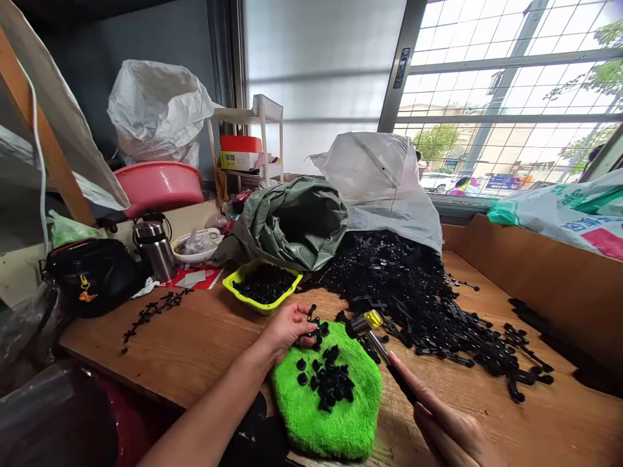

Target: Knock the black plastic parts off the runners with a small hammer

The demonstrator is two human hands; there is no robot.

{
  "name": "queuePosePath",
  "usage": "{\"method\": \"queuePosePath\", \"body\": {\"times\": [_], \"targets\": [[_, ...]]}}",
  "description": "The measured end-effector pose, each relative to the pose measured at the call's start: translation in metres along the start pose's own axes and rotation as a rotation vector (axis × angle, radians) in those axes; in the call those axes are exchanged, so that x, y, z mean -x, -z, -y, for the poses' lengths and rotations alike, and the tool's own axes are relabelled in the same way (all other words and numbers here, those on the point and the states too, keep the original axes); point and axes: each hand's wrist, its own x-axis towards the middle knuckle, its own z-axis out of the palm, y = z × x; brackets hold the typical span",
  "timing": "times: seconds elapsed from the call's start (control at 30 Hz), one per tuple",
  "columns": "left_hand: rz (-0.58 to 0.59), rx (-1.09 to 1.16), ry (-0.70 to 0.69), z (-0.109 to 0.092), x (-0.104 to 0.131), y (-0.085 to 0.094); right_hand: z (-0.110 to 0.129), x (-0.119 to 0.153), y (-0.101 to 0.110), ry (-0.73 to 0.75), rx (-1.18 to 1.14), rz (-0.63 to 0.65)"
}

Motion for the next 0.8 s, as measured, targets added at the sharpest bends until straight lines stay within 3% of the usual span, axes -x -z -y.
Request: {"method": "queuePosePath", "body": {"times": [0.43, 0.67, 0.8], "targets": [[0.023, 0.035, 0.005, 0.000, -0.002, 0.003, 0.014, -0.015, -0.006, 0.057, -0.032, 0.061], [0.013, 0.025, -0.029, 0.003, 0.000, 0.003, 0.013, -0.012, -0.006, 0.051, 0.076, 0.114], [0.062, -0.011, -0.070, 0.003, 0.000, 0.004, 0.017, -0.017, -0.005, 0.078, 0.192, 0.063]]}}
